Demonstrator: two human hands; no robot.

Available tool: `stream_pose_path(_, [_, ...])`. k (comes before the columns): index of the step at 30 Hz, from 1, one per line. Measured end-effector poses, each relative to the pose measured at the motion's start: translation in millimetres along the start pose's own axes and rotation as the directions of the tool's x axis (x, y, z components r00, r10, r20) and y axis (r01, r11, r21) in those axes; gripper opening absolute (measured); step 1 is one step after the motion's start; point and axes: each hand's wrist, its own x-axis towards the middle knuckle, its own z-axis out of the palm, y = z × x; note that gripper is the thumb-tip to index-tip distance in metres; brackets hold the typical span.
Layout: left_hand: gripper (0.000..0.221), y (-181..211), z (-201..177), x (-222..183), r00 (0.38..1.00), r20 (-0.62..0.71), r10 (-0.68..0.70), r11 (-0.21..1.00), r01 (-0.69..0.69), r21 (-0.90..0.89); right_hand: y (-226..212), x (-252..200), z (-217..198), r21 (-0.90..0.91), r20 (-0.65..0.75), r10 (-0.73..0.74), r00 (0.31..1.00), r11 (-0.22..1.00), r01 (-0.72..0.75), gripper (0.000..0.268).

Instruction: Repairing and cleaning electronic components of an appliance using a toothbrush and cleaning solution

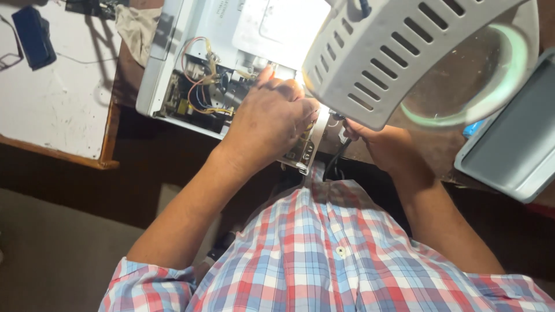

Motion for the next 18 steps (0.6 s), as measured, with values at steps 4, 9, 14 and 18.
stream_pose_path(4, [0.022,-1.8,-5.8,-3.2,1.0,-0.012,-0.02,0.996,0.019,-0.089,-51.9,-23.5,16.6,0.042,-0.26,0.414,0.872,0.907,-0.418,0.033])
stream_pose_path(9, [0.026,1.0,0.4,-4.2,0.999,-0.038,-0.034,0.999,0.033,-0.035,-28.3,-4.5,18.5,0.084,-0.21,0.398,0.893,0.917,-0.389,0.033])
stream_pose_path(14, [0.025,2.7,1.8,-2.2,0.998,-0.048,-0.043,0.998,0.04,-0.056,-10.7,8.1,15.1,0.001,-0.165,0.401,0.901,0.914,-0.407,0.036])
stream_pose_path(18, [0.026,2.4,-0.3,-1.4,0.998,0.025,-0.06,0.996,0.062,-0.067,-51.5,-13.1,19.6,-0.073,-0.289,0.568,0.771,0.79,-0.609,0.061])
